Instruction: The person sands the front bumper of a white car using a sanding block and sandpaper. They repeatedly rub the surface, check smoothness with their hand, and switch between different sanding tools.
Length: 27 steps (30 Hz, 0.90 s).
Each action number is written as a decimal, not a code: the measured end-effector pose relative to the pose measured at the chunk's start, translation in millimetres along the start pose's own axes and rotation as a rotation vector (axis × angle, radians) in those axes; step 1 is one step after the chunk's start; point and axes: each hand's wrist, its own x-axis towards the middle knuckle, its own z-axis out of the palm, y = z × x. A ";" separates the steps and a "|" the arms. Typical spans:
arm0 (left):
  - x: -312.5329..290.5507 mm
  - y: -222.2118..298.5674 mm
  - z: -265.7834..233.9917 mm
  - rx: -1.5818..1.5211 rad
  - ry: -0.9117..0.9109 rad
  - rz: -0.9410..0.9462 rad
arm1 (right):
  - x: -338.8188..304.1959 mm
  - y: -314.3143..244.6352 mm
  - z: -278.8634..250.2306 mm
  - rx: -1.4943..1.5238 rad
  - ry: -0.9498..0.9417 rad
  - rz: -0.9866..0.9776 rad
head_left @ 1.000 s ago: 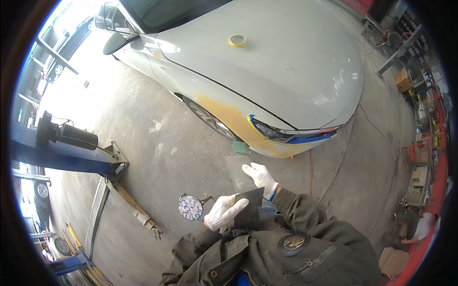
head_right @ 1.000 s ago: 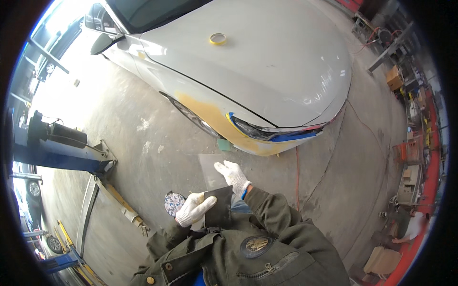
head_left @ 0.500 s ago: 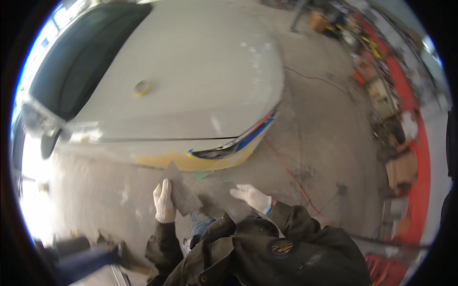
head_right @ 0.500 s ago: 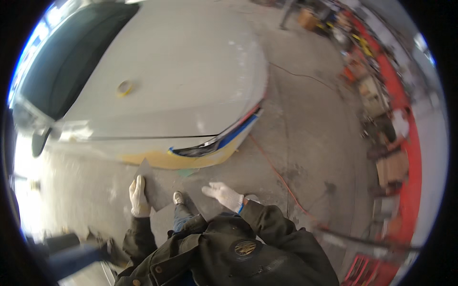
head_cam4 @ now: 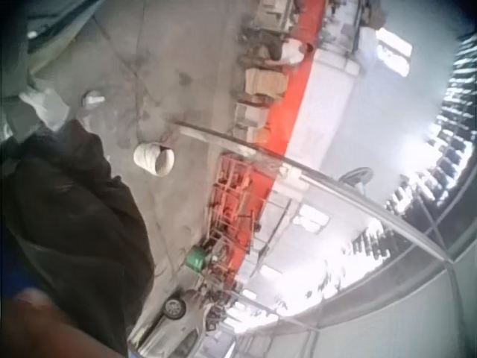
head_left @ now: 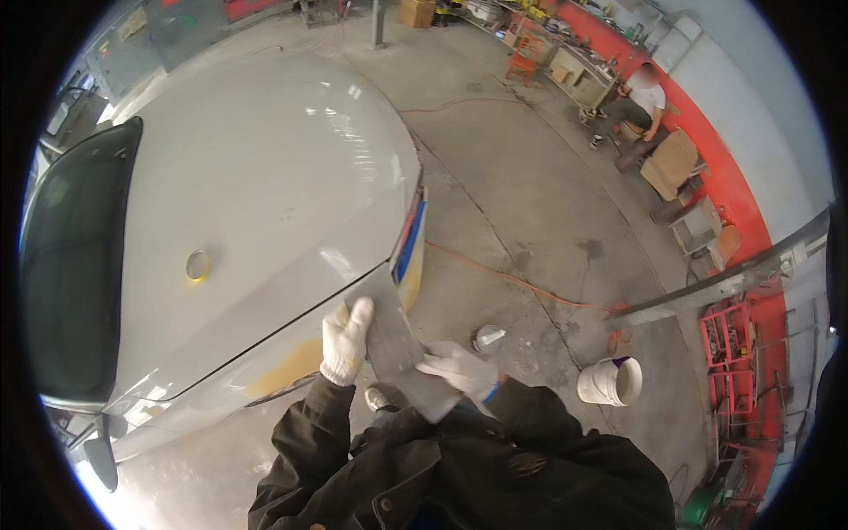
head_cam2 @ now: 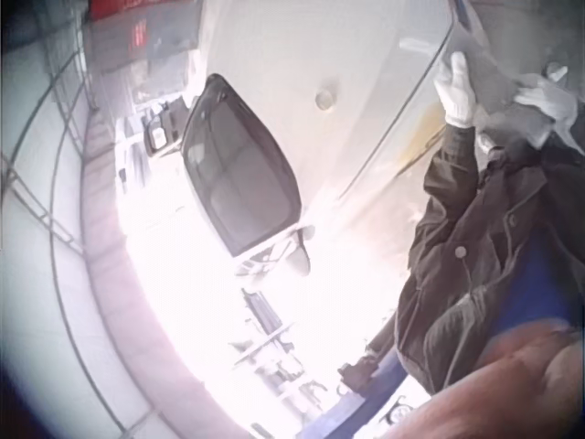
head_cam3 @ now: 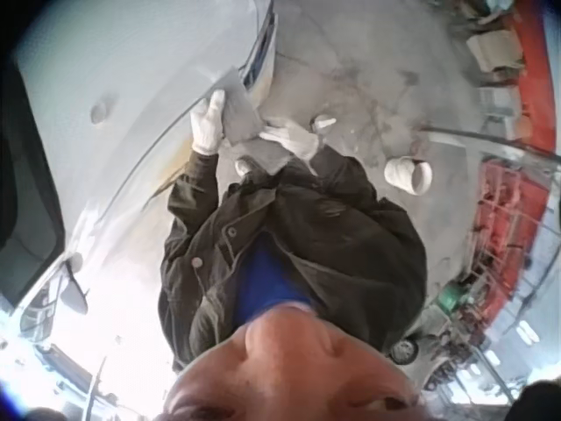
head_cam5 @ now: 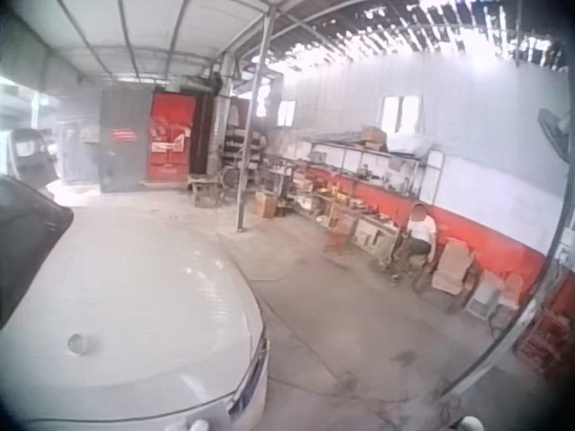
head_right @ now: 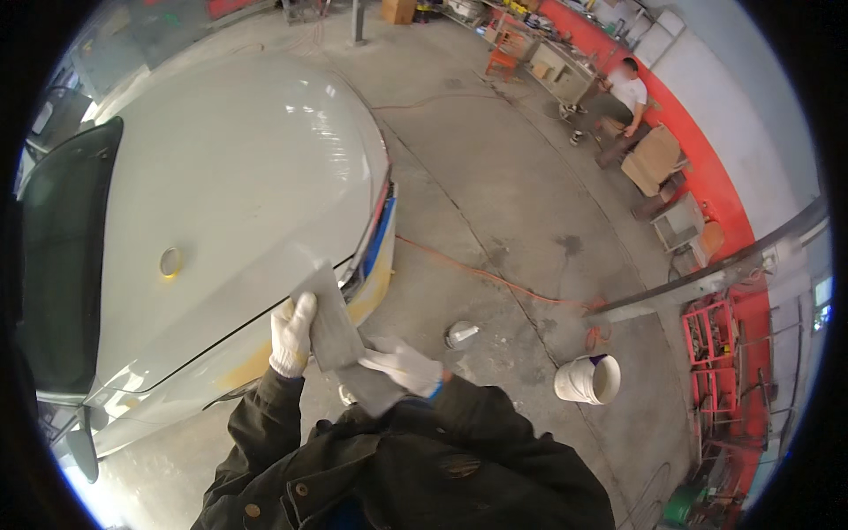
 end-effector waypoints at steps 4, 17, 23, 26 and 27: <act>-7.6 27.0 -41.9 -0.011 -0.205 -0.105 | -10.0 -48.1 -13.9 0.013 0.012 0.042; -63.2 71.3 -8.6 -0.164 0.172 0.068 | 51.5 -67.2 48.2 -0.076 -0.413 0.054; -94.3 62.3 -27.1 -0.166 0.266 0.105 | 56.3 -66.0 42.9 -0.171 -0.433 0.250; -109.7 77.2 -19.0 -0.176 0.031 0.060 | 69.0 -71.3 38.7 -0.364 -0.393 0.353; -111.1 78.4 -14.3 -0.185 -0.073 0.058 | 77.1 -63.8 36.5 -0.362 -0.429 0.281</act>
